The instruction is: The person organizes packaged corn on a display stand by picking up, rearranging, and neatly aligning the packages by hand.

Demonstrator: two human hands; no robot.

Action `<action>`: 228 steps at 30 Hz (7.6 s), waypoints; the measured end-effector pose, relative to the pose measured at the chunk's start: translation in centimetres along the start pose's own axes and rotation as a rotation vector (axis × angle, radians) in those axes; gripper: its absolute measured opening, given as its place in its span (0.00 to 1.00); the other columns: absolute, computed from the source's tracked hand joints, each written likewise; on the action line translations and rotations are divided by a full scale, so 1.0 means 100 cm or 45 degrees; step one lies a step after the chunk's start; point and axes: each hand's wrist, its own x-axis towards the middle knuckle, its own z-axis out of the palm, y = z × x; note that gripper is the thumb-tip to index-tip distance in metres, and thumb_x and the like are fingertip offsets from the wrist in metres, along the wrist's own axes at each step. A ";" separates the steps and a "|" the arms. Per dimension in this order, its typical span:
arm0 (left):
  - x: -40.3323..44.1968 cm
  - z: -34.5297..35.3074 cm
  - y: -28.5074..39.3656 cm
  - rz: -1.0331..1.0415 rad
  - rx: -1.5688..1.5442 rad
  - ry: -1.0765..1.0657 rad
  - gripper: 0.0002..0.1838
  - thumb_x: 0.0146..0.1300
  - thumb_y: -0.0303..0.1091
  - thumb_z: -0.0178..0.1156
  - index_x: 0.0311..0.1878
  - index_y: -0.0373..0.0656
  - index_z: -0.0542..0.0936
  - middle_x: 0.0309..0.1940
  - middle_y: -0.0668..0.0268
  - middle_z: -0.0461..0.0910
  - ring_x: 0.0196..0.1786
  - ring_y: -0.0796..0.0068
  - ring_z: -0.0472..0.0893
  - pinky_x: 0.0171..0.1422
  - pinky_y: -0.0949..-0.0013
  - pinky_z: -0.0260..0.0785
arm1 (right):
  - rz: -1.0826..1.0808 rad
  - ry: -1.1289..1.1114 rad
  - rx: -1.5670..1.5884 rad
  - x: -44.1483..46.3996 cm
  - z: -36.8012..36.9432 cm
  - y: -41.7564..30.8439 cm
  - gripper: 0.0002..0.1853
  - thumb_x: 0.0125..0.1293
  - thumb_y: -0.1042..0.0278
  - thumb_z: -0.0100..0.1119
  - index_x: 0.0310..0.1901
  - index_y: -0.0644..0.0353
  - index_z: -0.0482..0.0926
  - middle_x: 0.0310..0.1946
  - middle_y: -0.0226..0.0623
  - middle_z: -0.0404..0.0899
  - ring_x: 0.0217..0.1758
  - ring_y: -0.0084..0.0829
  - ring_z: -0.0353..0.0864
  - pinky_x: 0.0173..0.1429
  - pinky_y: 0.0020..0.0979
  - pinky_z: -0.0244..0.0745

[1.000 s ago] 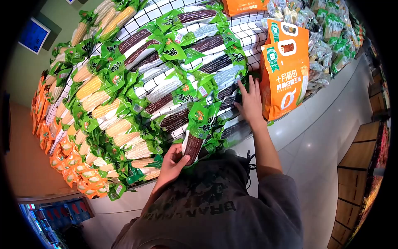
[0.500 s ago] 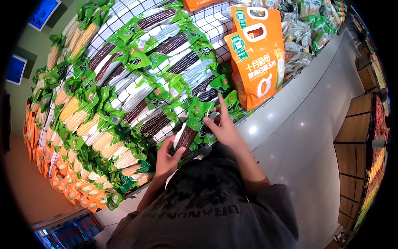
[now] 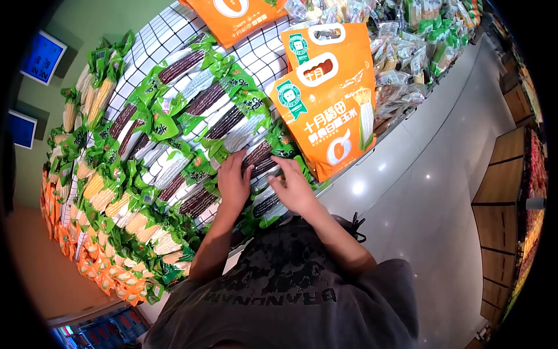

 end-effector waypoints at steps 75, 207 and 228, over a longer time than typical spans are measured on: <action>-0.066 -0.016 0.026 -0.188 -0.195 -0.376 0.16 0.63 0.30 0.72 0.55 0.43 0.85 0.48 0.59 0.84 0.56 0.49 0.82 0.63 0.52 0.74 | -0.798 -0.594 -0.874 0.053 -0.034 0.021 0.10 0.65 0.69 0.71 0.48 0.55 0.89 0.47 0.39 0.83 0.54 0.46 0.81 0.69 0.44 0.70; -0.177 -0.029 -0.058 -0.551 -0.021 -0.263 0.27 0.55 0.26 0.78 0.58 0.43 0.78 0.67 0.57 0.76 0.69 0.43 0.69 0.74 0.48 0.65 | -0.606 -0.645 0.152 0.073 0.039 0.004 0.36 0.68 0.72 0.72 0.76 0.66 0.70 0.60 0.49 0.77 0.62 0.45 0.78 0.69 0.39 0.72; -0.173 -0.031 -0.057 -0.521 0.044 -0.331 0.26 0.52 0.32 0.80 0.53 0.45 0.78 0.53 0.60 0.78 0.66 0.50 0.75 0.73 0.49 0.59 | -0.994 -0.731 -0.229 0.105 0.058 -0.085 0.36 0.64 0.73 0.72 0.75 0.51 0.74 0.59 0.50 0.75 0.57 0.57 0.80 0.61 0.50 0.76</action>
